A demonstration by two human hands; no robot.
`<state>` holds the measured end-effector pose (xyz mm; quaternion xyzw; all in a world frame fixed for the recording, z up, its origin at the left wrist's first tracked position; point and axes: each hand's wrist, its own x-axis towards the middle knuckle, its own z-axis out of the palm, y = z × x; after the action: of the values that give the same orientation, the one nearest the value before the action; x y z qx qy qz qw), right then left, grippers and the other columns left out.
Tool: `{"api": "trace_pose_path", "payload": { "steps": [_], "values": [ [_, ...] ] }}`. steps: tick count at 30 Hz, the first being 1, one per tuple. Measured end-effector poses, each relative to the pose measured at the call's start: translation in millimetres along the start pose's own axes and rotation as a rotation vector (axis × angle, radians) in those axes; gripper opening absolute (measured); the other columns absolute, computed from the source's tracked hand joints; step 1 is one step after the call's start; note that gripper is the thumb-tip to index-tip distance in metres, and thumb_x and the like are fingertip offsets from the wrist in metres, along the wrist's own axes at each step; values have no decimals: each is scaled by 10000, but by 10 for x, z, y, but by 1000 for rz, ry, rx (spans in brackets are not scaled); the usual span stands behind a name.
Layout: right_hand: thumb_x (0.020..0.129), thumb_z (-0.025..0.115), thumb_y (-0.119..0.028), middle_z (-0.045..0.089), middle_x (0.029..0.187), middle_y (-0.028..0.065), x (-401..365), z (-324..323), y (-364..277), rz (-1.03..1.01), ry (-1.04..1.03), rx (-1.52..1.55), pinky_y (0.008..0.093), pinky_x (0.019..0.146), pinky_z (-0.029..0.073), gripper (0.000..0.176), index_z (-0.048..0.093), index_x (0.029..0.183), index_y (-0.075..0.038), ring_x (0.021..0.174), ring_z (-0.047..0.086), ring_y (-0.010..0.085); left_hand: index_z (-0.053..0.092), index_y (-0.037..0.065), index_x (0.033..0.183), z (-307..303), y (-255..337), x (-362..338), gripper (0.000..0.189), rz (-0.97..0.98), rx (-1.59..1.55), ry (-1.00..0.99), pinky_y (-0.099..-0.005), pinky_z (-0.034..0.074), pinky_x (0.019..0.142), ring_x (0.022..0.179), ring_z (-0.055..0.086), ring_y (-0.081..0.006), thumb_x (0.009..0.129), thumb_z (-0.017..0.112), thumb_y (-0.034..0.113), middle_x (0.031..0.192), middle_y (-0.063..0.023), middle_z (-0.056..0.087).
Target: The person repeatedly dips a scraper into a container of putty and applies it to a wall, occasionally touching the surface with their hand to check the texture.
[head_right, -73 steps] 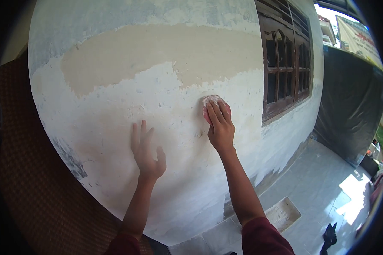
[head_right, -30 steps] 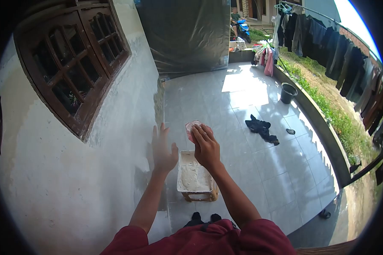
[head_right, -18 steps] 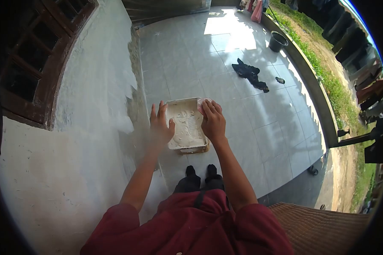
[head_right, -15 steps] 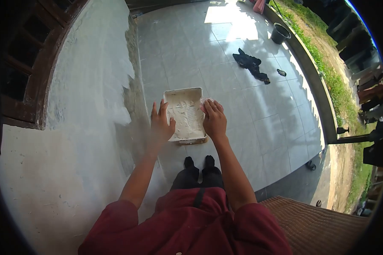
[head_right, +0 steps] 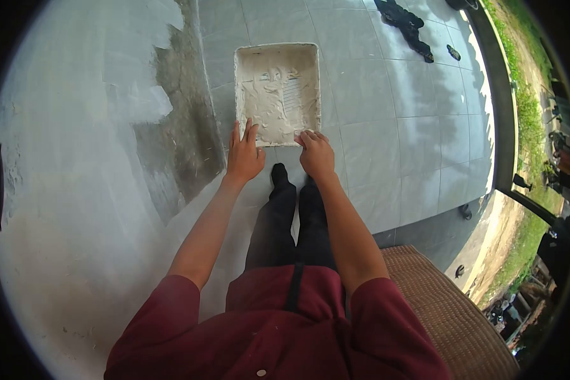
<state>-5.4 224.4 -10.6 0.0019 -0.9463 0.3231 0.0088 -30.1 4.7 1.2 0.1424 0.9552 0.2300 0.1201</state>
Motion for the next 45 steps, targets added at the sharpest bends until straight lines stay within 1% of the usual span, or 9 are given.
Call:
{"api": "trace_pose_path", "payload": {
  "steps": [4, 8, 13, 18, 25, 28, 35, 38, 45],
  "values": [
    [973, 626, -147, 742, 1113, 122, 43, 290, 60, 69, -132, -54, 475, 917, 531, 163, 701, 1036, -17, 1121, 654, 362, 421, -52, 1473, 204, -108, -84, 668, -24, -22, -19, -604, 233, 1227, 1479, 254, -567, 854, 617, 106, 1610, -274, 359],
    [998, 601, -187, 726, 1151, 120, 122, 584, 183, -10, -53, -130, 483, 891, 548, 196, 687, 1051, -19, 1167, 628, 351, 406, -43, 1475, 302, -137, -170, 662, -57, -71, -28, -610, 229, 1223, 1482, 246, -566, 858, 611, 82, 1619, -259, 349],
    [994, 601, -199, 707, 1197, 117, 9, 781, 1, 131, -246, -214, 480, 875, 575, 218, 676, 1057, -5, 1187, 616, 350, 386, -33, 1487, 361, -151, -259, 676, -74, -75, -33, -606, 232, 1223, 1488, 240, -563, 859, 609, 75, 1626, -254, 343],
    [940, 622, -133, 703, 1218, 87, 16, 874, -183, -63, -95, -53, 473, 889, 579, 256, 673, 1186, -86, 1234, 600, 350, 389, -56, 1474, 348, -163, -257, 694, -82, -116, 17, -626, 223, 1222, 1476, 245, -588, 835, 628, 73, 1603, -294, 360],
    [915, 604, -97, 690, 1247, 75, -29, 713, 188, -187, -231, -292, 497, 860, 584, 269, 671, 1176, -98, 1249, 596, 341, 373, -26, 1494, 315, -184, -259, 694, -94, -106, 62, -616, 225, 1225, 1488, 238, -569, 852, 615, 79, 1620, -268, 347],
    [965, 587, -129, 685, 1247, 78, -12, 577, 224, -54, -71, -223, 499, 851, 589, 235, 646, 1188, -91, 1246, 591, 344, 357, 3, 1516, 369, -188, -286, 700, -108, -95, 56, -600, 237, 1225, 1496, 239, -553, 866, 605, 87, 1636, -242, 336],
    [938, 605, -113, 682, 1248, 109, -44, 835, 64, 51, -148, -280, 489, 831, 609, 301, 630, 1228, -33, 1202, 600, 369, 351, 0, 1521, 400, -153, -359, 708, -137, -134, 23, -592, 245, 1224, 1497, 247, -550, 867, 610, 87, 1626, -250, 347],
    [918, 616, -99, 689, 1250, 128, -1, 843, -200, 166, -260, -149, 487, 868, 595, 295, 639, 1203, -27, 1177, 606, 385, 348, -1, 1521, 389, -176, -407, 711, -142, -104, 12, -591, 250, 1221, 1491, 254, -556, 867, 613, 86, 1619, -254, 354],
    [930, 593, -46, 735, 1113, 186, 231, 689, -403, 205, -130, 216, 500, 834, 562, 257, 681, 1171, -32, 1028, 665, 419, 349, -1, 1517, 200, -169, -436, 716, -169, -82, 47, -601, 260, 1211, 1482, 260, -570, 862, 626, 72, 1610, -266, 361]
  ]
}}
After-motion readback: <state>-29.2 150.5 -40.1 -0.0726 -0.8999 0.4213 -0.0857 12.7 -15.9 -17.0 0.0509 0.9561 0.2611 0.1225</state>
